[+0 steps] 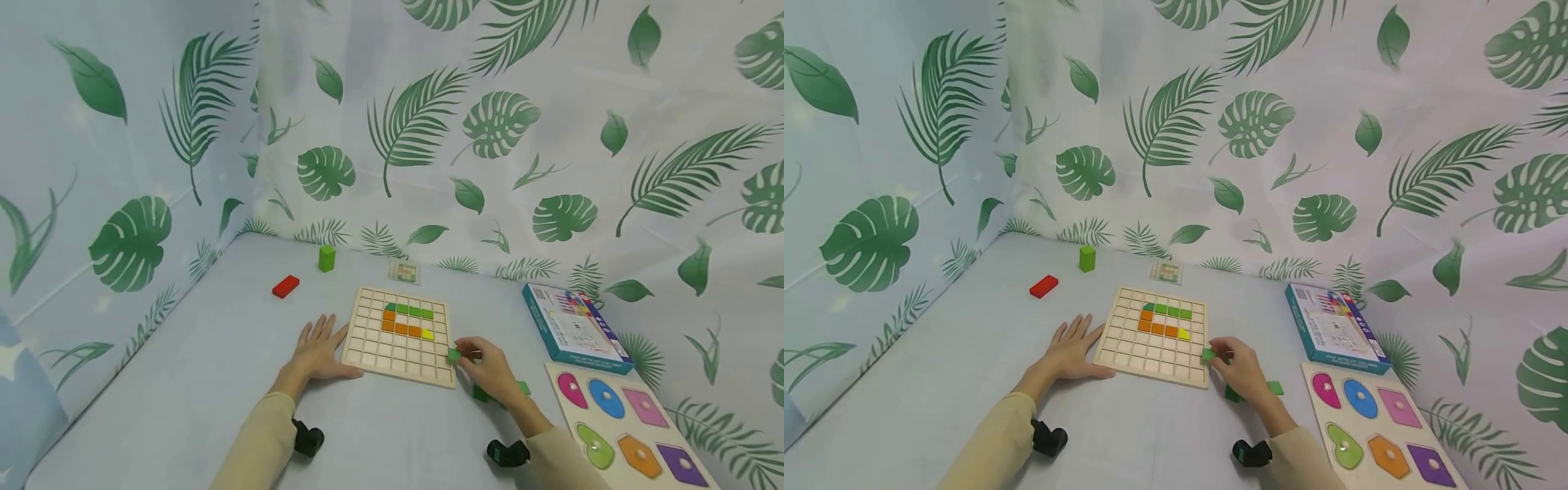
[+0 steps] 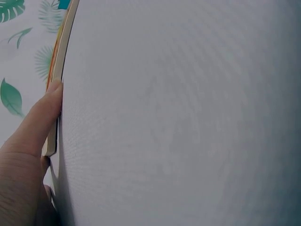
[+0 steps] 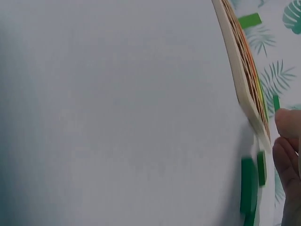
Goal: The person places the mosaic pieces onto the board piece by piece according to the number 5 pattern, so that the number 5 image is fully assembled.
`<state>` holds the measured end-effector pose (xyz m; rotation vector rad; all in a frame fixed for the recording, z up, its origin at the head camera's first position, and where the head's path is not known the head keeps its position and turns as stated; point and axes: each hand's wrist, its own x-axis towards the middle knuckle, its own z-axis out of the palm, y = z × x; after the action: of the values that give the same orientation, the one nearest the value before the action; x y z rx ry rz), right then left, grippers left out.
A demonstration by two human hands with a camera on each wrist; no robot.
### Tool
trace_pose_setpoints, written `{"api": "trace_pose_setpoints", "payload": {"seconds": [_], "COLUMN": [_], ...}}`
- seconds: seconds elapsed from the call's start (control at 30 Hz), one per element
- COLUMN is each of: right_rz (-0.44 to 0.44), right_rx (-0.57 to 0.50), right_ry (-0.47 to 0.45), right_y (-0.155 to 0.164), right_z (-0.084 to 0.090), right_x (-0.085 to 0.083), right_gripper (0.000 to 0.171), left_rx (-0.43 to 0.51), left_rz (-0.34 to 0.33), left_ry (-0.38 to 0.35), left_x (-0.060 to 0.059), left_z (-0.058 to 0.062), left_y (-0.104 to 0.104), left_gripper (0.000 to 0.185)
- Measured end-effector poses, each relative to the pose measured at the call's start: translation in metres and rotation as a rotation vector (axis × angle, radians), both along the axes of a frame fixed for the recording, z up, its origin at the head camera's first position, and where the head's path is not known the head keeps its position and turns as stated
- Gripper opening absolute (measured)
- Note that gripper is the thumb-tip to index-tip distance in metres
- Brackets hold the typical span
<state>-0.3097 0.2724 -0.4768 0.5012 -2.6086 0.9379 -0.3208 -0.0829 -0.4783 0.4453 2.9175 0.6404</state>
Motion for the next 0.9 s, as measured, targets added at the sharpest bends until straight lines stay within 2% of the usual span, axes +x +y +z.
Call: {"api": "trace_pose_setpoints", "payload": {"seconds": [0.3, 0.5, 0.67, 0.9], "right_rz": [0.031, 0.004, 0.017, 0.015], "right_rx": [-0.031, -0.027, -0.022, 0.000], "right_ry": [0.076, 0.041, -0.004, 0.009], "right_y": [-0.031, -0.041, -0.044, -0.046], "right_z": [0.000, 0.000, -0.002, -0.008], "right_x": [-0.010, -0.016, -0.019, -0.023], "right_gripper": [0.030, 0.028, 0.027, 0.028], "left_rx": [-0.002, -0.007, -0.006, 0.000], "left_rz": [0.003, -0.003, -0.003, -0.002], "left_ry": [0.003, 0.012, 0.007, 0.009], "left_x": [0.001, 0.001, 0.000, 0.000], "left_z": [0.001, 0.001, 0.001, 0.001], "left_y": [0.000, 0.001, 0.001, 0.001], "left_gripper": [0.103, 0.102, 0.103, 0.102]}}
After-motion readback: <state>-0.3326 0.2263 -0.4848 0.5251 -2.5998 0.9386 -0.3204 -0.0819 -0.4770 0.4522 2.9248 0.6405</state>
